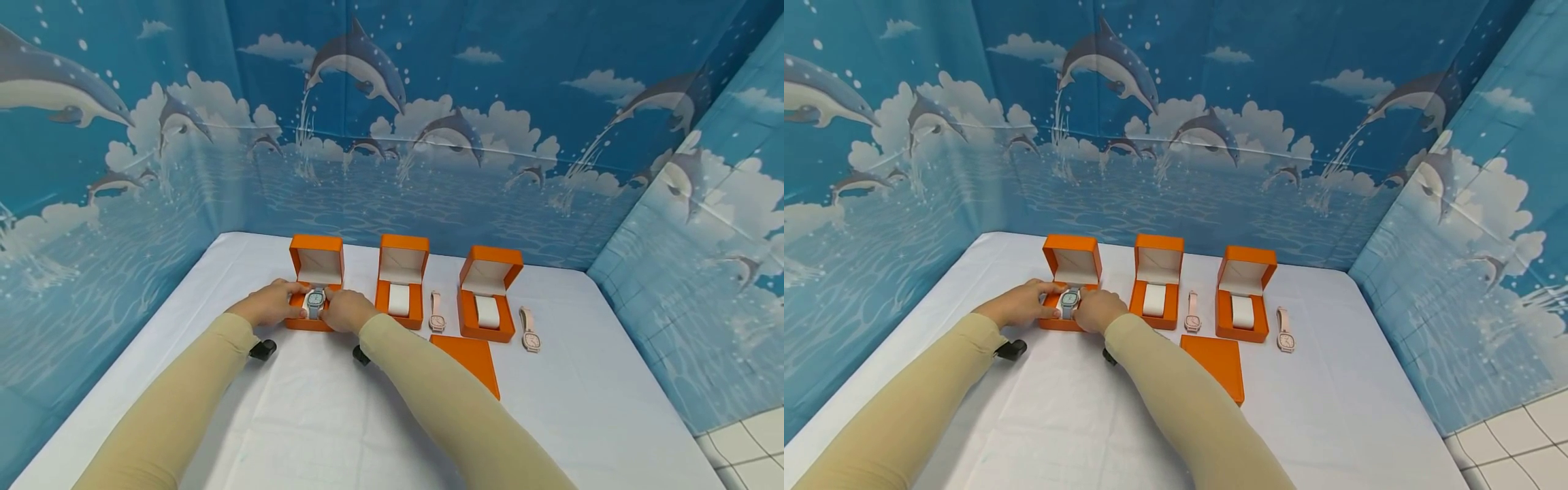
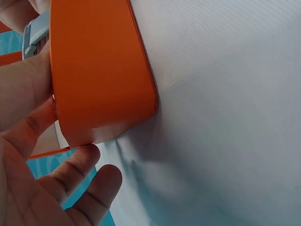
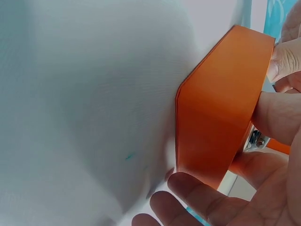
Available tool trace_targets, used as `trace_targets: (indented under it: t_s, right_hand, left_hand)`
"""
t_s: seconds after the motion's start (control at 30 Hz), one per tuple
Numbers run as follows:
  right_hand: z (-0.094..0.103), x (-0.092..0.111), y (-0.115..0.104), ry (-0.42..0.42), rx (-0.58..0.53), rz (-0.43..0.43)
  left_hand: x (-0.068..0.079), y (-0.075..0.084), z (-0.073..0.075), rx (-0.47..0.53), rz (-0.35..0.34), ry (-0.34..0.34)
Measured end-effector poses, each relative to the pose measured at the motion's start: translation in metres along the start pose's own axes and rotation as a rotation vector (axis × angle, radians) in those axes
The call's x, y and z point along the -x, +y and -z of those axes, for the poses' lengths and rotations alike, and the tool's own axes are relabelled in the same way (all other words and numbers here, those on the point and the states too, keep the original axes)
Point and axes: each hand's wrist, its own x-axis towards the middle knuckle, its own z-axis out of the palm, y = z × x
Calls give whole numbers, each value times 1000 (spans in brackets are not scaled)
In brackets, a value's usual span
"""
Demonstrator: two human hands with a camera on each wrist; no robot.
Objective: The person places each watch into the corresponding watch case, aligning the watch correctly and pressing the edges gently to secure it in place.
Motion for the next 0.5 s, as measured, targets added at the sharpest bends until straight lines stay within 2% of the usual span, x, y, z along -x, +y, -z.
trace_targets:
  t_s: [0.23,0.5]
  right_hand:
    - [1,0,-2,7,32,20]
    - [5,0,0,6,84,67]
  left_hand:
    - [2,-2,0,43,-12,-15]
    - [2,-4,1,-13,-22,-25]
